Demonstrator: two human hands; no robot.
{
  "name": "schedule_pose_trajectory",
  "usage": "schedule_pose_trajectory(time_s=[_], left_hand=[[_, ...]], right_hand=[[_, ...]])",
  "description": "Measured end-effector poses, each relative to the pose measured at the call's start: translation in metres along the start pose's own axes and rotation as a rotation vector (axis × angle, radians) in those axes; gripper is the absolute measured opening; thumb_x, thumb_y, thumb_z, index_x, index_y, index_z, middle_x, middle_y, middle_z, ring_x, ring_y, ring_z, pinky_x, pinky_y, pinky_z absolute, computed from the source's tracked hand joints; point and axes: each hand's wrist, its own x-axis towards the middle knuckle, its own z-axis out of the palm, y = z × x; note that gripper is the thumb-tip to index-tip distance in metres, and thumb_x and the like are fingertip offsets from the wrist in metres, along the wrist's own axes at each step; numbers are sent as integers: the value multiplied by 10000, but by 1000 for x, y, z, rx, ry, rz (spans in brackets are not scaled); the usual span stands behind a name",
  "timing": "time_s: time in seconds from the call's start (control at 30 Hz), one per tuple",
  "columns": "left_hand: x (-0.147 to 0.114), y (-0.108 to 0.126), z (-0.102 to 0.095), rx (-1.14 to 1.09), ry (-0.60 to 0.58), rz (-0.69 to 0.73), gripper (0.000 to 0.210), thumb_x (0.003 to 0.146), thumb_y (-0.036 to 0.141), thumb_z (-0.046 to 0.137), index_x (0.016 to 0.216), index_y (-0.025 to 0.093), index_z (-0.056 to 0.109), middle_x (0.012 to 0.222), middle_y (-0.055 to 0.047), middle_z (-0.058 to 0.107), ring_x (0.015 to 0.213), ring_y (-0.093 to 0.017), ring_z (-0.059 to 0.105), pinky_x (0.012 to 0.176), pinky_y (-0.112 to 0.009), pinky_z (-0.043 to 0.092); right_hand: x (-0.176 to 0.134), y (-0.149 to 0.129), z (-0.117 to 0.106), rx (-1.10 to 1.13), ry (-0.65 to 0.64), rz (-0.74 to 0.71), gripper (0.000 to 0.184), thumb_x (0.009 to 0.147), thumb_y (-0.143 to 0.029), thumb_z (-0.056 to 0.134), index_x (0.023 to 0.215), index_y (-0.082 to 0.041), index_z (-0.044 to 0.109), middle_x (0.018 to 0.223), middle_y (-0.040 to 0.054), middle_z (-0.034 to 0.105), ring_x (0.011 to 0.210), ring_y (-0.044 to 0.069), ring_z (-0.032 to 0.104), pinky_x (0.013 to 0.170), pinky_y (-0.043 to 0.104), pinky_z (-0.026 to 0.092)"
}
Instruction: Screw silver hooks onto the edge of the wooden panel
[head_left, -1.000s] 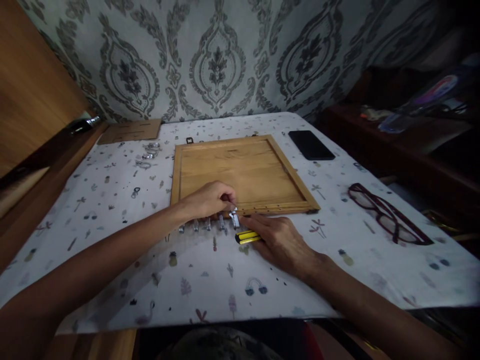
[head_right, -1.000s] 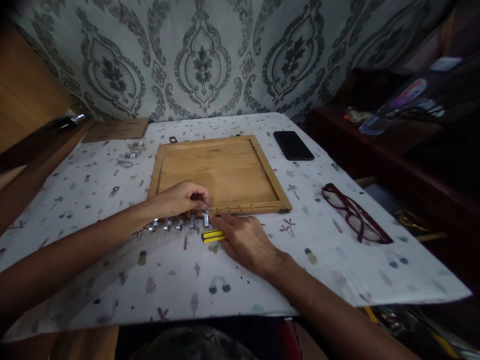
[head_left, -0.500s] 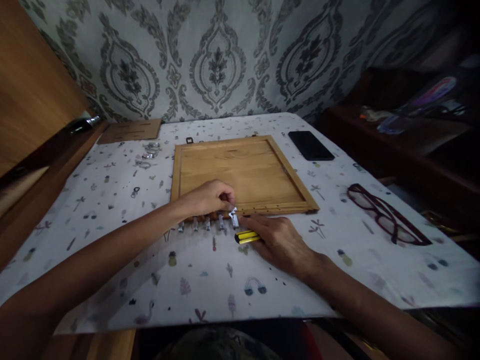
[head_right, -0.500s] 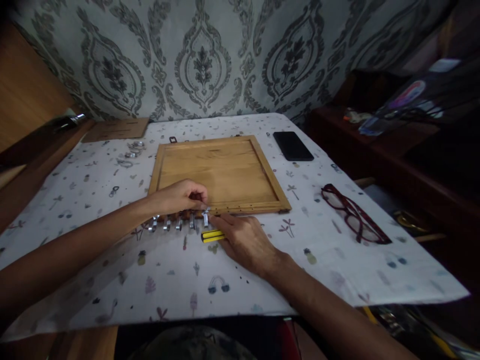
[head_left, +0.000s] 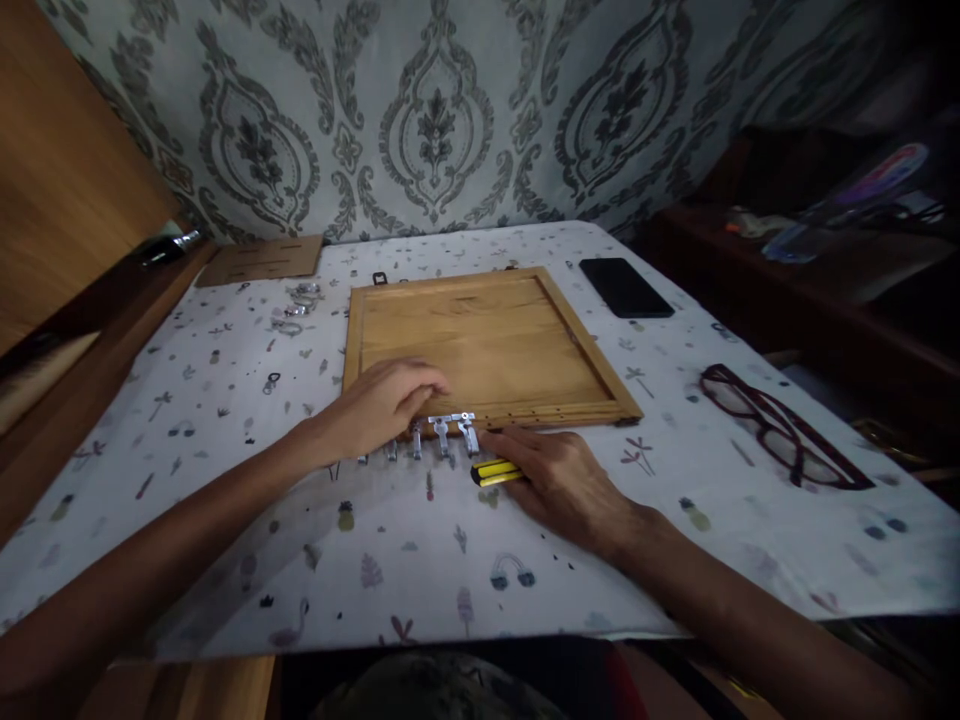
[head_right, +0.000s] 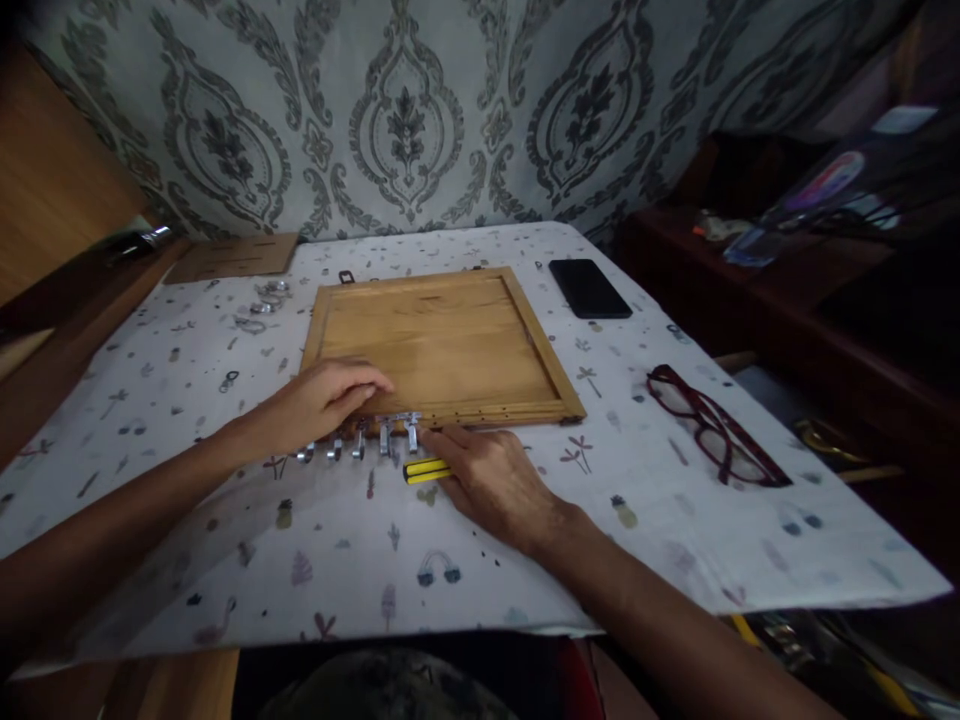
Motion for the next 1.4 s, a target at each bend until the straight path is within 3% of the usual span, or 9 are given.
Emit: schedule_pose_trajectory(time_s=[0.17,0.23,0.37,0.73,1.07,1.4], left_hand=[[-32,5,5,303,55,200,351,1014,172,361,1158,168,681,1154,-95,702,1042,-237,608,891,-396,461],[-37,9,10,365,49,232,315,1036,284,424,1195,147,659,1144,-107,699,1054,-257,596,910,-422,457],[-37,15,18,482,18,257,432,1002,498,539,1208,131,636,1152,-117,677,1056,-281,577,935,-459,453],[-32,15,27,530,-25,188,373,985,478,592,1166,158,656,1110,-77,687,1062,-268,588,930,-458,449],[-23,23,37,475,35,92,373,849,487,772,981,144,708,997,-67,689,1002,-269,623,921,-450,453],[-23,23,44,423,99,31,291,905,447,730,963,164,703,985,-39,712,979,-251,667,847,-422,452]], right_hand=[[1,-1,0,-3,15,-3,424,761,-34,538,1140,-146,692,910,73,786,747,193,730,646,280,529],[1,-1,1,-2,22,-10,429,756,-29,535,1140,-140,691,909,76,785,756,198,736,648,282,536],[1,0,3,-2,32,-13,420,770,-41,532,1146,-147,687,888,61,781,747,194,739,631,273,539],[0,-1,1,-20,21,-4,474,749,-36,518,1172,-160,689,921,68,791,761,197,737,636,275,547],[-1,0,0,1,62,-30,472,750,-27,504,1173,-141,680,859,54,765,691,173,704,583,254,505],[-1,-1,-1,-4,32,-24,475,767,-37,546,1209,-145,679,869,61,766,714,193,723,584,260,520]])
